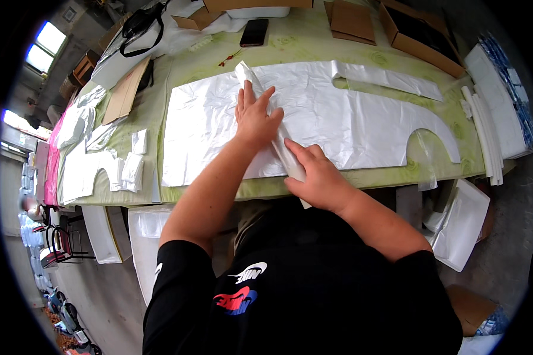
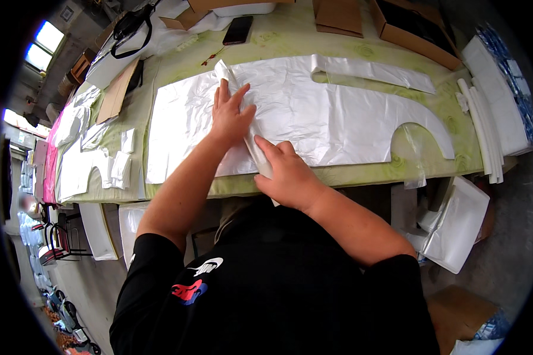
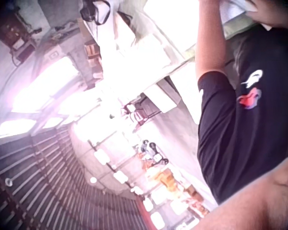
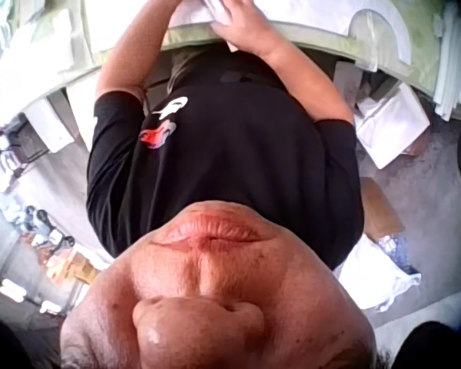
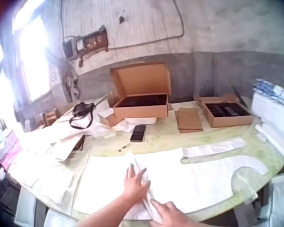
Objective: The person wraps white plastic sheets around white foam pieces on a table. They smooth the plastic, fold edges, and roll the plastic to secure the foam. The process is repeated for multiple foam pieces.
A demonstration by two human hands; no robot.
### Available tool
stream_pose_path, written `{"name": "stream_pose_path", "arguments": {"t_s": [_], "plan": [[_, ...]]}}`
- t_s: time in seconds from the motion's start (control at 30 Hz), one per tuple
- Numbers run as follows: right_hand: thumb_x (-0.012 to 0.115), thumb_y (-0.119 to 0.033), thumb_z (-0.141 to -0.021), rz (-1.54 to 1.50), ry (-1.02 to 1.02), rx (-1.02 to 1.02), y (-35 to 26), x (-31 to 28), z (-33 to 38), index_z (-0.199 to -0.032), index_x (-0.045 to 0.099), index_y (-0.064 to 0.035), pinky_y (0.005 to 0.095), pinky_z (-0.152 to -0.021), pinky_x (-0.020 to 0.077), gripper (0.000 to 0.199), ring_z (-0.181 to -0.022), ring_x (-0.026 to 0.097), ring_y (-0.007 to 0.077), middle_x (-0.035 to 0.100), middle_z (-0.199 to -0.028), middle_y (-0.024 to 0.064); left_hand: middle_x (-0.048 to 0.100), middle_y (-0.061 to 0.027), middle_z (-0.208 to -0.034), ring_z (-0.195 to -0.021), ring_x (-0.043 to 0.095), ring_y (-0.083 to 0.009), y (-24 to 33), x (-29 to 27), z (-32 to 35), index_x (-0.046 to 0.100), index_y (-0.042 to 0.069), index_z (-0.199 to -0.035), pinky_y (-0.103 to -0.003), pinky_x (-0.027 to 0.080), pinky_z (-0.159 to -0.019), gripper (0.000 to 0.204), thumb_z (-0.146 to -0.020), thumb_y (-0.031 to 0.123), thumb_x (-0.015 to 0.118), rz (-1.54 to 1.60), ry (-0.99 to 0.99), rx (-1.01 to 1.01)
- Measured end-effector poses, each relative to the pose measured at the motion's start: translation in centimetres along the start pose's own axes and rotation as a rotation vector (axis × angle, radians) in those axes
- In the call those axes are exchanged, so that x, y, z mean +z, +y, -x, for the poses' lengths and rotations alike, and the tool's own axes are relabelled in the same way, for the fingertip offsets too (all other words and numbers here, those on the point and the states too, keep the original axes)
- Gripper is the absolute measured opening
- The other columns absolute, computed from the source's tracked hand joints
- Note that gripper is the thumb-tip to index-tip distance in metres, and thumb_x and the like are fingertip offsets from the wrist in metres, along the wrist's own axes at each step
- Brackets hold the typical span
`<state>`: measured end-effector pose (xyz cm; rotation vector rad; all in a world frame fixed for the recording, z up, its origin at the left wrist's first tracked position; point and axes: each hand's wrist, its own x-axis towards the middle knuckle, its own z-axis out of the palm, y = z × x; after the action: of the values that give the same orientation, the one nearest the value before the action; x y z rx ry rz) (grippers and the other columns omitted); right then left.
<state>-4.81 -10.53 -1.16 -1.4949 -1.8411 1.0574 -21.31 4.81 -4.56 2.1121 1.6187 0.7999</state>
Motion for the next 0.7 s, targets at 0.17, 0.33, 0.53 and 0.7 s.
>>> {"name": "stream_pose_path", "arguments": {"t_s": [0.17,0.33,0.53,0.7], "plan": [[0.068,-0.024,-0.086,0.011,-0.045,0.090,-0.3,-2.4,2.3,-0.158,0.040,-0.0172,0.0374,-0.098,0.0484,0.077,-0.105,0.056,0.0297,0.048,-0.117,0.0147,0.031,-0.0169,-0.166,-0.154,0.022,-0.0401,-1.8,-0.6,-6.0,0.069,0.021,-0.136,-0.047,0.021,-0.124,0.041,-0.099,0.038,0.060,0.277,-0.053,-0.058],[0.065,-0.024,-0.085,0.011,-0.065,0.148,0.2,-4.1,3.9,-0.157,0.041,-0.0199,0.0393,-0.099,0.0499,0.076,-0.104,0.058,0.0324,0.047,-0.120,0.0156,0.045,-0.0117,-0.157,-0.143,0.045,-0.0262,-7.3,-0.9,-9.5,0.068,0.011,-0.134,-0.033,0.038,-0.114,0.042,-0.096,0.028,0.067,0.766,0.127,-0.156],[0.066,-0.023,-0.084,0.020,-0.029,0.128,0.8,-4.2,5.0,-0.155,0.045,-0.0200,0.0385,-0.096,0.0510,0.074,-0.101,0.058,0.0309,0.047,-0.117,0.0136,0.062,-0.0046,-0.134,-0.122,0.059,-0.0221,-5.8,-4.2,-10.6,0.065,0.010,-0.136,-0.035,0.050,-0.099,0.048,-0.096,0.035,0.067,0.286,-0.327,-0.329],[0.069,-0.024,-0.083,0.038,0.026,0.125,1.0,-4.0,5.4,-0.156,0.041,-0.0169,0.0404,-0.097,0.0511,0.079,-0.105,0.060,0.0329,0.049,-0.123,0.0159,0.069,-0.0061,-0.122,-0.100,0.063,-0.0179,-6.3,-3.0,-11.2,0.064,0.008,-0.134,-0.033,0.055,-0.078,0.048,-0.095,0.035,0.066,0.302,-0.366,-0.377]]}}
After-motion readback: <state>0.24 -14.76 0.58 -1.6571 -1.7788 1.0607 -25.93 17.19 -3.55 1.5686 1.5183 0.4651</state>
